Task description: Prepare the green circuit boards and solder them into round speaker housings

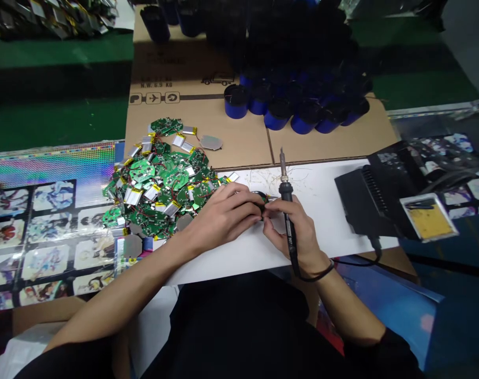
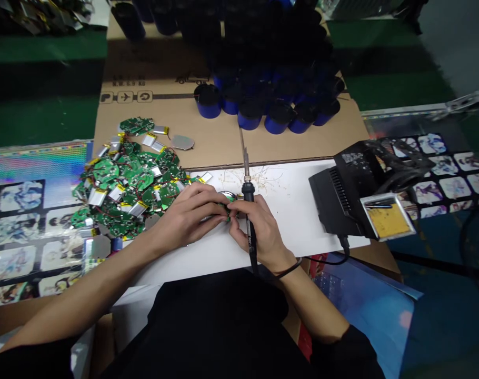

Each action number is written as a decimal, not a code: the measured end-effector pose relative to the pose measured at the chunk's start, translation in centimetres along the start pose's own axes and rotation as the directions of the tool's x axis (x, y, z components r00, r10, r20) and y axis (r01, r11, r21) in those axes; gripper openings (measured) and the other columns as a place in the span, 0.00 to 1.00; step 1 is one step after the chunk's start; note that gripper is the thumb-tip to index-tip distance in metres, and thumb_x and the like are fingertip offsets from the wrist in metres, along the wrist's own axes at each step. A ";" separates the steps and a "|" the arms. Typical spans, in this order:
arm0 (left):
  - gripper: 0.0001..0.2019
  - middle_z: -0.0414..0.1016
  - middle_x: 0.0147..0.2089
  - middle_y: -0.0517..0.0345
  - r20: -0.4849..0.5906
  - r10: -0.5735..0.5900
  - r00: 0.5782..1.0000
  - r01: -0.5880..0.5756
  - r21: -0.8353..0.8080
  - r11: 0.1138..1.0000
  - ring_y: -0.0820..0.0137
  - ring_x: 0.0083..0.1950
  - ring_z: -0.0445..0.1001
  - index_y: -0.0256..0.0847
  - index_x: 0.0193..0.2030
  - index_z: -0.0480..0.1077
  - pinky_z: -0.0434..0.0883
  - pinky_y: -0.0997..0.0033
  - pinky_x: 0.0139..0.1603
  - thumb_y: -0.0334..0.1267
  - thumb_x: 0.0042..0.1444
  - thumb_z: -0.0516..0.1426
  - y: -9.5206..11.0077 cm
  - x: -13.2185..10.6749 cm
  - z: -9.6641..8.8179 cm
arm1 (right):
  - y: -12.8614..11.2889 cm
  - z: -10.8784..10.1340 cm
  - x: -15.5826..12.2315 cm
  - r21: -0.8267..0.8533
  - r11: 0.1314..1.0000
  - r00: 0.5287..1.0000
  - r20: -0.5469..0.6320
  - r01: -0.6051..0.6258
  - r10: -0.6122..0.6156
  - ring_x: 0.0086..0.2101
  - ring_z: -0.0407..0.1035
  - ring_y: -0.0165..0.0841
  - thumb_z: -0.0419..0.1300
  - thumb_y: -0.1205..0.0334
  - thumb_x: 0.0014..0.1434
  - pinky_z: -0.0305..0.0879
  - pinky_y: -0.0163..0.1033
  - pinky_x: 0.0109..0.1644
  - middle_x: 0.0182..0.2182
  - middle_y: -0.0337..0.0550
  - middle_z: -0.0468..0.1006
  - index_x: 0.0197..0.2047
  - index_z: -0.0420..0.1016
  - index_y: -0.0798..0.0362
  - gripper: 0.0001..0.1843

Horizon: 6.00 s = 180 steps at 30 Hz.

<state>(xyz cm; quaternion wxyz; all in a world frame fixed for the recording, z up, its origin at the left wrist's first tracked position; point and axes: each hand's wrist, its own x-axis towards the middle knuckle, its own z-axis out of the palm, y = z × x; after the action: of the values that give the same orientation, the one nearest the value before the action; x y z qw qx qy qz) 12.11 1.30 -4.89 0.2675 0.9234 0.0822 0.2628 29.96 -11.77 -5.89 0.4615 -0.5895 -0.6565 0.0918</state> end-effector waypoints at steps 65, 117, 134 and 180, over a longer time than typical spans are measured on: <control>0.09 0.82 0.57 0.52 0.182 0.030 0.983 -0.034 0.018 0.999 0.58 0.61 0.69 0.41 0.49 0.78 0.74 0.57 0.59 0.36 0.73 0.56 0.1 0.5 -1.5 | -3.3 -5.2 -5.9 -0.051 0.986 0.983 -0.097 -0.159 0.153 0.31 0.84 0.40 0.67 0.69 0.58 0.83 0.40 0.28 0.35 0.44 0.87 0.49 0.80 0.47 0.15; 0.08 0.81 0.58 0.51 0.188 0.027 0.982 -0.032 0.024 0.999 0.58 0.62 0.68 0.40 0.50 0.76 0.73 0.57 0.62 0.34 0.73 0.55 0.2 0.5 -1.4 | 0.7 -5.0 -7.7 0.329 0.890 0.753 -0.484 -0.315 0.445 0.18 0.70 0.29 0.69 0.62 0.63 0.65 0.34 0.17 0.28 0.36 0.78 0.41 0.79 0.52 0.05; 0.10 0.69 0.69 0.38 0.272 -0.119 0.955 0.073 0.173 0.982 0.49 0.69 0.69 0.40 0.51 0.71 0.72 0.45 0.65 0.42 0.69 0.61 0.7 1.1 -1.4 | 2.1 -4.5 -10.4 0.085 0.919 0.910 -0.129 -0.385 0.393 0.36 0.83 0.37 0.66 0.65 0.65 0.80 0.40 0.38 0.39 0.45 0.84 0.51 0.79 0.48 0.11; 0.39 0.76 0.65 0.38 -0.004 -0.443 0.897 0.442 0.080 0.894 0.53 0.61 0.78 0.34 0.67 0.68 0.73 0.60 0.60 0.50 0.52 0.71 -15.3 12.8 -8.6 | 0.1 6.3 0.4 0.036 0.999 0.970 -0.242 0.038 -0.028 0.45 0.78 0.42 0.61 0.73 0.66 0.79 0.53 0.50 0.42 0.46 0.80 0.51 0.71 0.48 0.14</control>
<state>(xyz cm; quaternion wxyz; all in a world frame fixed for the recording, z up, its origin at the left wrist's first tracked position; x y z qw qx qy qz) 18.25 21.83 -1.33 0.2840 0.8922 0.2983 0.1851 25.60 -8.68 -9.27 0.5513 -0.5757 -0.6033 0.0248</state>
